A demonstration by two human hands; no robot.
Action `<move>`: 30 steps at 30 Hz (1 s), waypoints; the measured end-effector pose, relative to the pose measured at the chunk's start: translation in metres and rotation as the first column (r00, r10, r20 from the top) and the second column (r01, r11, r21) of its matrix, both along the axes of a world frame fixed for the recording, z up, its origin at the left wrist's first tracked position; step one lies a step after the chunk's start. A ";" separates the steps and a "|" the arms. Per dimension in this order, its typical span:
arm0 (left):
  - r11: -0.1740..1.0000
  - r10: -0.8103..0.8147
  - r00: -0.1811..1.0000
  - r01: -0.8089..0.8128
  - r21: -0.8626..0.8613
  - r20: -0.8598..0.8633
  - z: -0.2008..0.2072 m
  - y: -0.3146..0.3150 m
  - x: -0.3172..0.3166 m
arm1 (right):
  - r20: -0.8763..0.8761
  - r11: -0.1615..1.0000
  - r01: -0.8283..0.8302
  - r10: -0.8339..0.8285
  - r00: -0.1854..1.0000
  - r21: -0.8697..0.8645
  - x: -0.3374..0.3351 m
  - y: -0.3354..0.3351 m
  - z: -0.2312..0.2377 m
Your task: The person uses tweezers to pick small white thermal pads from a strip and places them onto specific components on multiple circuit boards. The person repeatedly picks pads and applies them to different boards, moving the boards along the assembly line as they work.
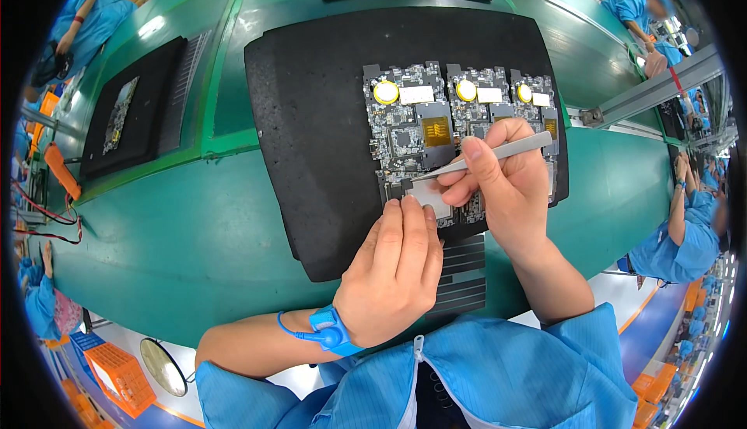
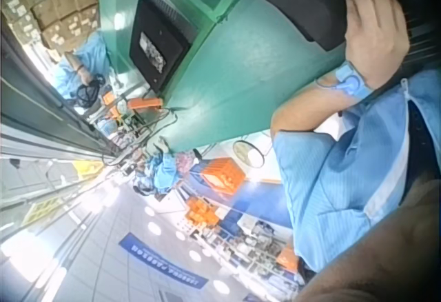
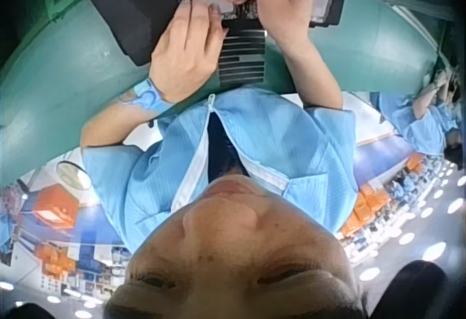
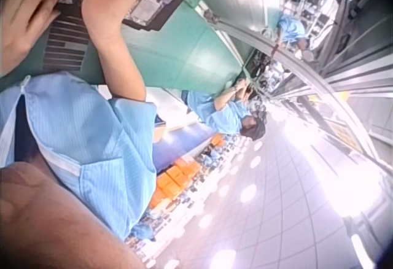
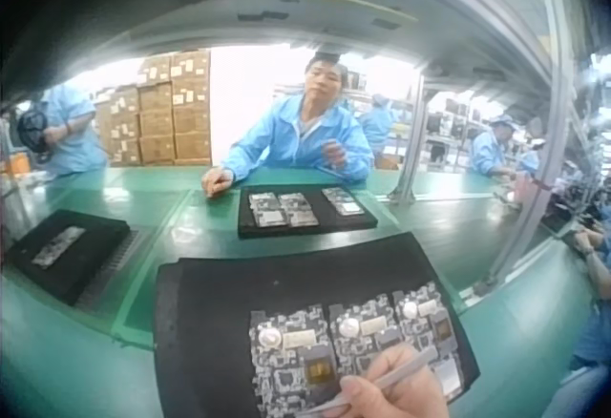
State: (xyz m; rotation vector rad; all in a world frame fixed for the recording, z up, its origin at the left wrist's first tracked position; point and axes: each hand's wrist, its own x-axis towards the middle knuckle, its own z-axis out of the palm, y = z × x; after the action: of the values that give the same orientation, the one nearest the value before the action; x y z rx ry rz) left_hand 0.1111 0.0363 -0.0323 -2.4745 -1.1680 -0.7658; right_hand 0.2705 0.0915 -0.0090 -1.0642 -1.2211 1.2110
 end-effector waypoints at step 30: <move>0.997 -0.030 0.999 0.028 -0.074 -0.023 0.005 -0.002 -0.005 | 0.325 0.795 -0.127 -0.092 0.941 0.593 -0.001 -0.015 -0.031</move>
State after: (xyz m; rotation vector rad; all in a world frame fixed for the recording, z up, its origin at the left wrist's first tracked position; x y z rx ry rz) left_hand 0.1062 0.0343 -0.0276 -2.5585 -1.1739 -0.7109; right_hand 0.2699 0.0763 -0.0395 -0.7777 -1.7411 0.5646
